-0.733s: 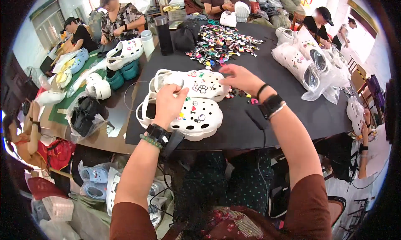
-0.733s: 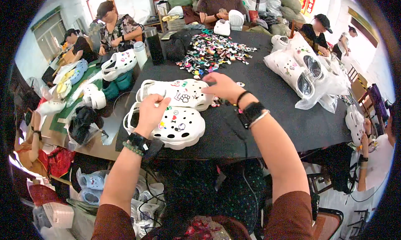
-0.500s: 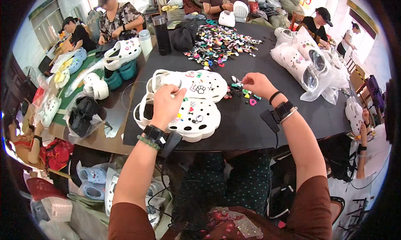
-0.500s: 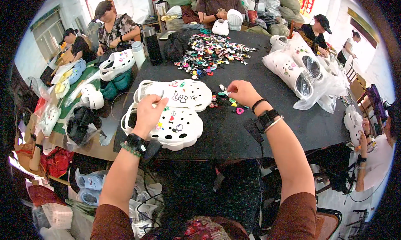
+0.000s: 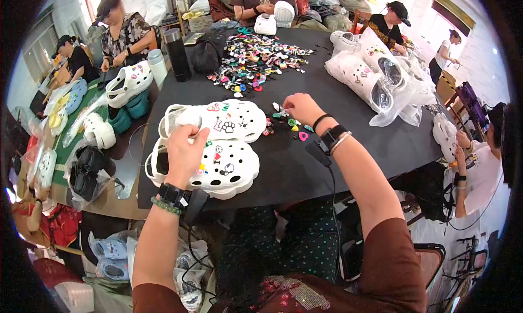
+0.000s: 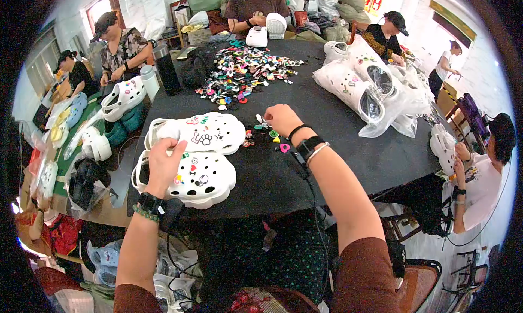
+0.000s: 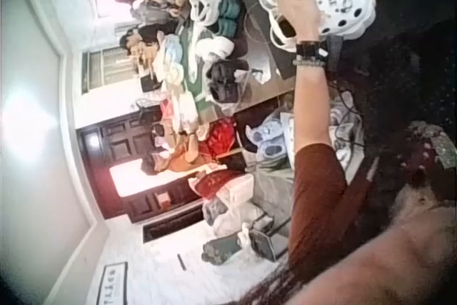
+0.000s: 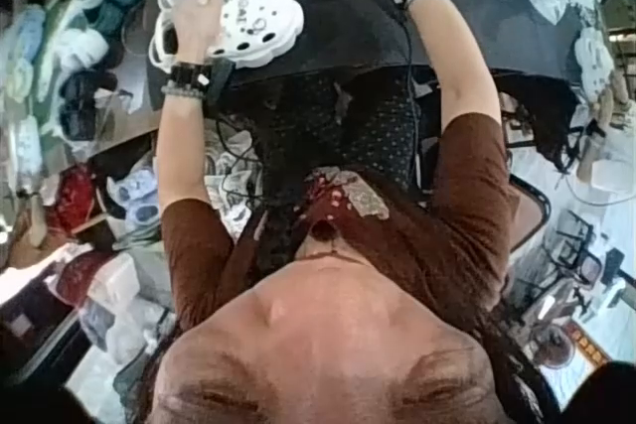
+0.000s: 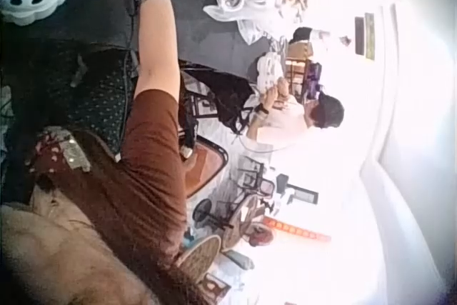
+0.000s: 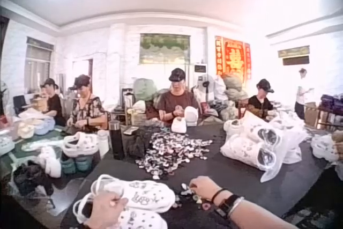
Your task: Decorating plastic clogs with small decorative charms.
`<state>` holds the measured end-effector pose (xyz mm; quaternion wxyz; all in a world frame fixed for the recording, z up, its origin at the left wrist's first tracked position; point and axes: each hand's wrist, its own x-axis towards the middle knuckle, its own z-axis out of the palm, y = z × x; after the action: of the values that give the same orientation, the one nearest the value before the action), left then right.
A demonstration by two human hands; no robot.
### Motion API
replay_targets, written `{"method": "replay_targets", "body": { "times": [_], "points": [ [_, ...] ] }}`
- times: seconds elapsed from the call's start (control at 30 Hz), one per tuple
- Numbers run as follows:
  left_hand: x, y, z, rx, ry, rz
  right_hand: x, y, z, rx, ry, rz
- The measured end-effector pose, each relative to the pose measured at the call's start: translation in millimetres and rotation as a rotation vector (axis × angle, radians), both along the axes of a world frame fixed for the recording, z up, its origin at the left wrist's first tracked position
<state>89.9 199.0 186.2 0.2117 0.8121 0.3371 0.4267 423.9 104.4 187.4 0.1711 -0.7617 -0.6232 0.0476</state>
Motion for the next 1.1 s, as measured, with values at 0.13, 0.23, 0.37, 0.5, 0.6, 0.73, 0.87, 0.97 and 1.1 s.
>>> {"method": "replay_targets", "body": {
  "times": [0.13, 0.23, 0.37, 0.5, 0.6, 0.73, 0.87, 0.97, 1.1],
  "points": [
    [1.4, 0.1, 0.7, -0.013, 0.007, 0.001, -1.6, 9.7, -18.1, 0.012, -0.163, 0.044],
    [1.6, 1.6, -0.1, -0.01, -0.008, -0.003, 2.8, 14.2, -18.5, -0.045, -0.151, 0.024],
    [0.4, 2.3, 0.2, -0.007, -0.003, -0.003, 10.9, 10.1, -15.3, -0.092, -0.267, -0.085],
    [0.1, 1.7, 0.8, -0.018, -0.005, -0.004, 20.2, 20.2, -8.1, -0.169, -0.277, -0.123],
    [-0.2, 1.5, 0.3, -0.016, -0.009, 0.0, 12.1, 30.0, -1.0, 0.009, -0.202, -0.16],
    [1.6, -0.4, 1.0, -0.014, -0.005, -0.005, 5.2, 41.8, -7.2, -0.034, -0.028, -0.204],
    [1.5, -0.3, -0.8, 0.001, -0.021, 0.002, -5.1, 44.2, -5.2, -0.02, 0.025, -0.195],
    [1.6, 1.1, 0.2, 0.008, -0.004, 0.003, -3.7, 40.7, -10.5, -0.019, 0.088, -0.067],
    [-0.4, 3.0, -3.0, -0.012, -0.019, 0.007, -14.3, 36.6, -10.7, -0.149, 0.156, -0.094]
  ]
}}
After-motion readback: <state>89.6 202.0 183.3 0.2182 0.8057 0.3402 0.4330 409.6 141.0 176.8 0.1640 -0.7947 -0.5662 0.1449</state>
